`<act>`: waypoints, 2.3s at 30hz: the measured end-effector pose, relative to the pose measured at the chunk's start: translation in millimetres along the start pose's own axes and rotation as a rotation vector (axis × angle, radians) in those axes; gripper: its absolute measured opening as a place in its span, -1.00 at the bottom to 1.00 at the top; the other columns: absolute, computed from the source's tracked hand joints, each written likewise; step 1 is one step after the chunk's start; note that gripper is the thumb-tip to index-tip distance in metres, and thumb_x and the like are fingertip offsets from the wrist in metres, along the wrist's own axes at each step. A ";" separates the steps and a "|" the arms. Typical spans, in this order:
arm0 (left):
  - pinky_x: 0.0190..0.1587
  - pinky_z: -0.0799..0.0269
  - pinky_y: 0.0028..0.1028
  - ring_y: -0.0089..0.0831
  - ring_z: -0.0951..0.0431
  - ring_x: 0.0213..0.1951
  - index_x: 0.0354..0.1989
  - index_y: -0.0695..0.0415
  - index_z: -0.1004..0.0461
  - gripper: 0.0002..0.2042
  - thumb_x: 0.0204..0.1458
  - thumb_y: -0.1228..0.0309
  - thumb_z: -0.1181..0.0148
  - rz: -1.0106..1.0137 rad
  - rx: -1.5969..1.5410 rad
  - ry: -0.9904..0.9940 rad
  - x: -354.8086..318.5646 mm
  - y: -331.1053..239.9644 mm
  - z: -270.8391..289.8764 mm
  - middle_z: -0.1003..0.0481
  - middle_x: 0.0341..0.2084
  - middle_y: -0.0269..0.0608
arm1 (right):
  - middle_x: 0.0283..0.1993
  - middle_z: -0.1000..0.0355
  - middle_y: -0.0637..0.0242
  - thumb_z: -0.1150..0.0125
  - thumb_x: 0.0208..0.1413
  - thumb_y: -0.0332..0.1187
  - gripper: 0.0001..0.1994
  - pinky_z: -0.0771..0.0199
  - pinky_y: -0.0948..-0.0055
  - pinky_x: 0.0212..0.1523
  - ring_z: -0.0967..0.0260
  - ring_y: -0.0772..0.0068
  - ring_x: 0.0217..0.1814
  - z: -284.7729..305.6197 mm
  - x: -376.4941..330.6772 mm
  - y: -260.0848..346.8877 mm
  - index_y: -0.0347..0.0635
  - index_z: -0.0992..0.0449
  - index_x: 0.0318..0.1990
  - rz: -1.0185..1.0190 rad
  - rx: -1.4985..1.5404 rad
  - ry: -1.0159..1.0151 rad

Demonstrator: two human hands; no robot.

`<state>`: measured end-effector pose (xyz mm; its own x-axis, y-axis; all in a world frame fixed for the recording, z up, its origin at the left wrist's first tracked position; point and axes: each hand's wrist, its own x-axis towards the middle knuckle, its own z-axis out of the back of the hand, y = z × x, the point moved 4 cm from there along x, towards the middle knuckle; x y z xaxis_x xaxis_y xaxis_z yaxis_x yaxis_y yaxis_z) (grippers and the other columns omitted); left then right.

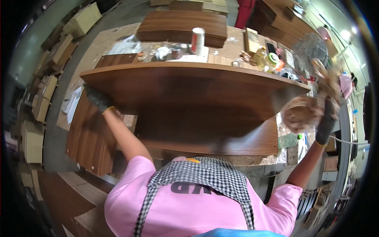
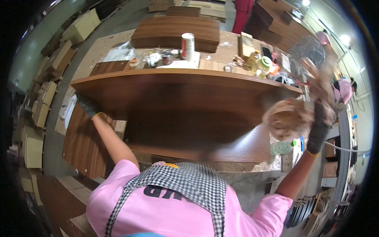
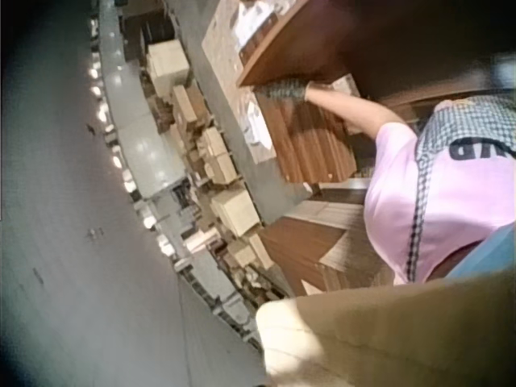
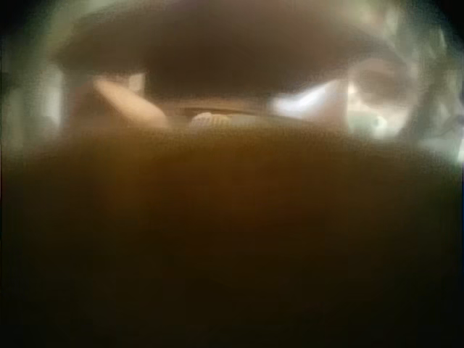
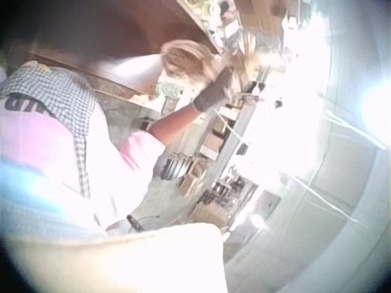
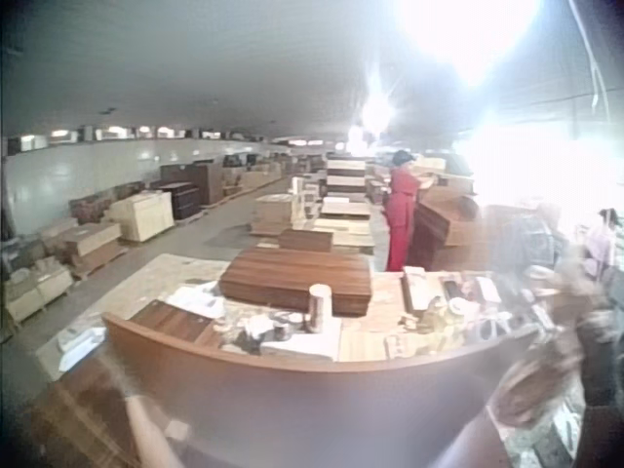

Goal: The person cleans wooden panels by wiping down their surfaces and edges with a cloth, turning and repositioning the boards while wiping.

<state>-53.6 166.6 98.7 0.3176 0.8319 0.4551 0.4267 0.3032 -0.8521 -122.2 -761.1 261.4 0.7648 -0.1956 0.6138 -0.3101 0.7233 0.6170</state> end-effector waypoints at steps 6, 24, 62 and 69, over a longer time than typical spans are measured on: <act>0.04 -0.48 -0.13 0.08 -0.58 0.03 0.21 0.33 -0.42 -0.59 0.41 0.29 0.19 -0.208 0.461 -0.032 -0.8 6.3 23.9 -0.53 0.08 0.24 | 0.05 -0.48 0.11 -0.42 0.02 -0.28 -0.51 -0.42 0.13 0.13 -0.42 -0.04 0.09 -244.2 -15.6 264.7 -0.05 -0.53 0.16 0.568 -0.329 0.336; 0.03 -0.53 -0.23 -0.08 -0.61 0.04 0.24 0.33 -0.39 -0.64 0.34 0.48 0.12 -0.202 0.453 -0.076 9.2 16.9 40.8 -0.55 0.07 0.17 | 0.07 -0.54 0.14 -0.43 0.03 -0.25 -0.56 -0.47 0.15 0.13 -0.48 0.02 0.11 -279.2 -34.7 287.4 -0.10 -0.59 0.10 0.507 -0.283 0.167; 0.05 -0.62 -0.23 -0.15 -0.61 0.01 0.18 0.27 -0.39 -0.65 0.32 0.34 -0.10 -0.071 0.137 0.040 -26.3 -23.0 1.9 -0.55 0.08 0.05 | 0.05 -0.59 0.17 -0.30 0.29 -0.36 -0.64 -0.55 0.31 0.08 -0.58 0.26 -0.01 -29.5 -23.3 -2.9 -0.26 -0.52 0.19 0.186 -0.223 -0.577; 0.14 -0.61 -0.11 -0.08 -0.58 0.05 0.27 0.18 -0.35 -0.53 0.43 0.09 0.19 -0.056 0.222 0.111 -9.3 -24.1 12.0 -0.46 0.19 0.03 | 0.24 -0.49 0.28 -0.48 0.07 -0.18 -0.49 -0.22 0.02 0.42 -0.36 0.16 0.36 -179.0 -37.6 181.4 -0.03 -0.52 0.18 0.496 -0.540 -0.224</act>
<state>-77.1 157.1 111.9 0.3950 0.7588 0.5180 0.2533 0.4520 -0.8553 -106.1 -504.0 262.1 0.4576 0.1479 0.8768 -0.2242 0.9734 -0.0472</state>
